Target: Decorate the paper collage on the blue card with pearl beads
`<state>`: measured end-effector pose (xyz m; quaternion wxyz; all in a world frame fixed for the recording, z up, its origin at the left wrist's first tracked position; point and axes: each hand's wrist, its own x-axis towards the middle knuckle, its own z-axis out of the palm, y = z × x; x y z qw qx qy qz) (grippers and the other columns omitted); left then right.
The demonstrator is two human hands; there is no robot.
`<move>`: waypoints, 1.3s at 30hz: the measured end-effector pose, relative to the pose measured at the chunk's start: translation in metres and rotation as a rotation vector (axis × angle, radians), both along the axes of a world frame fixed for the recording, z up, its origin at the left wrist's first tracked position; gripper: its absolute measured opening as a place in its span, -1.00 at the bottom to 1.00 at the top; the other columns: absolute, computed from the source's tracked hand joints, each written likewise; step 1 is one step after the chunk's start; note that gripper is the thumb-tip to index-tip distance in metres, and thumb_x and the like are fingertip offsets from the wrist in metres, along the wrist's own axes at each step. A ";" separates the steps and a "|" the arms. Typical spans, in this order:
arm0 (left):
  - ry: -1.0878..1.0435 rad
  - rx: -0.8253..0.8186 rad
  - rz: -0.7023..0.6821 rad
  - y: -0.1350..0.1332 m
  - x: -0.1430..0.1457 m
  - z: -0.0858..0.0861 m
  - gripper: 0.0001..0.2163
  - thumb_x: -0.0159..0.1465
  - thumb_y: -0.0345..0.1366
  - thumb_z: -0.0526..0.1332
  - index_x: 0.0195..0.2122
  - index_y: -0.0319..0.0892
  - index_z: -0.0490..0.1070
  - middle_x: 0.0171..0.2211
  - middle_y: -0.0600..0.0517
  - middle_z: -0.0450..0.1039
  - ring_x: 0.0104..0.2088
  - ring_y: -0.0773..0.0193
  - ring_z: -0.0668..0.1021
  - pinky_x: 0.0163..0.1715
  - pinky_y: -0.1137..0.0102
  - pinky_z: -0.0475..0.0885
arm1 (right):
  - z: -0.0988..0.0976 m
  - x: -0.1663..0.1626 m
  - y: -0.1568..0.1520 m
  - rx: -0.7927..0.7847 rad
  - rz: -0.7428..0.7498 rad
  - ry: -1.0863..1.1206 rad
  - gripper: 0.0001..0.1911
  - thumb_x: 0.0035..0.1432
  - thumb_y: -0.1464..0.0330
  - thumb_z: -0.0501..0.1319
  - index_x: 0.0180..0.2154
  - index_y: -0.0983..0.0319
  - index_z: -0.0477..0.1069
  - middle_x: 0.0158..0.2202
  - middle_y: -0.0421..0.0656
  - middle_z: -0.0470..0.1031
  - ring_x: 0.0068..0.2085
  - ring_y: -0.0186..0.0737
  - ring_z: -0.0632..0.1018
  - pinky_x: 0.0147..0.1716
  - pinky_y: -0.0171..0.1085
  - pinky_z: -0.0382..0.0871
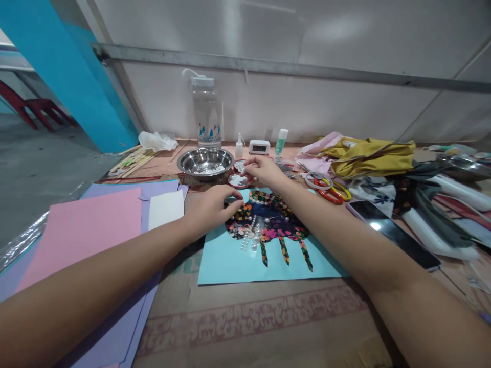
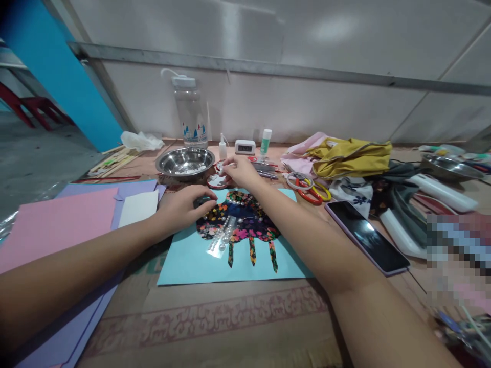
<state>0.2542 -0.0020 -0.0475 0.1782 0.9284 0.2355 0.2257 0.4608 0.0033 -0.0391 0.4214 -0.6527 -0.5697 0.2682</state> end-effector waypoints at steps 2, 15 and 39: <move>-0.012 -0.040 0.078 0.004 -0.002 0.001 -0.77 0.35 -0.13 0.13 -0.16 -0.12 0.48 -0.11 -0.03 0.57 -0.08 0.08 0.56 -0.07 0.17 0.43 | -0.005 0.002 0.001 0.006 0.001 0.001 -0.93 0.28 0.49 0.10 -0.25 0.24 0.32 -0.37 -0.15 0.60 -0.48 -0.37 0.57 -0.49 -0.39 0.43; 0.050 0.041 0.124 0.007 0.001 -0.007 -0.84 0.30 -0.26 0.13 -0.18 -0.11 0.49 -0.12 0.01 0.57 -0.04 0.10 0.54 -0.04 0.21 0.41 | -0.011 0.001 -0.007 0.133 0.084 -0.494 -0.81 0.20 0.37 0.20 -0.36 0.28 0.58 -0.44 -0.16 0.55 -0.39 -0.29 0.46 -0.37 -0.33 0.18; 0.139 0.163 0.025 0.010 0.003 -0.011 -0.82 0.31 -0.30 0.15 -0.17 -0.16 0.54 -0.14 -0.05 0.49 -0.07 0.10 0.48 0.01 0.21 0.38 | 0.011 -0.034 0.010 -0.022 0.092 -0.931 -0.73 0.10 0.49 0.21 -0.20 0.21 0.63 -0.19 -0.04 0.65 -0.16 -0.08 0.59 -0.25 -0.30 0.33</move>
